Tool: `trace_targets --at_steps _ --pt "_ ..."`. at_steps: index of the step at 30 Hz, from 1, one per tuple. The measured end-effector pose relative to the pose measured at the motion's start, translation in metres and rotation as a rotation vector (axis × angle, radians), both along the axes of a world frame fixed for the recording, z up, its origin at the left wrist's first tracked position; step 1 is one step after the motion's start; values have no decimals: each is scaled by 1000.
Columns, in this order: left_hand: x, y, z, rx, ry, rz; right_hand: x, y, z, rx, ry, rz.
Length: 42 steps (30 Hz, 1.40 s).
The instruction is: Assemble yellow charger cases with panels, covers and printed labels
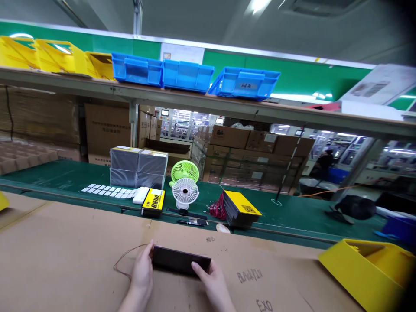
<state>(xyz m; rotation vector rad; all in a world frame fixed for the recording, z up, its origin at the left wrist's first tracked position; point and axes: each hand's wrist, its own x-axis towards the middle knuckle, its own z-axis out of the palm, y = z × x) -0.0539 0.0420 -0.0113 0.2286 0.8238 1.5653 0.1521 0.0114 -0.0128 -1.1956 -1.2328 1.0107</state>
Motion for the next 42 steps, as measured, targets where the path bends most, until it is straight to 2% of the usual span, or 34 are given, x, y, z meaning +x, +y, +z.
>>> trace_targets --at_steps 7,14,20,26,33,42 --pt "3 -1 -1 9 -8 -24 1 -3 5 -6 31 -6" --pt "3 -2 -3 36 -20 -42 5 1 -3 -18 27 22" --pt "4 -3 6 -2 -29 -19 3 0 -2 -13 3 -13" --pt "6 -6 12 -2 -58 -35 3 0 1 -20 36 22" --pt "6 -13 24 -31 -68 -40 2 -3 10 8 50 12" --pt "5 -8 10 12 -82 -50 2 -4 7 -11 53 16"
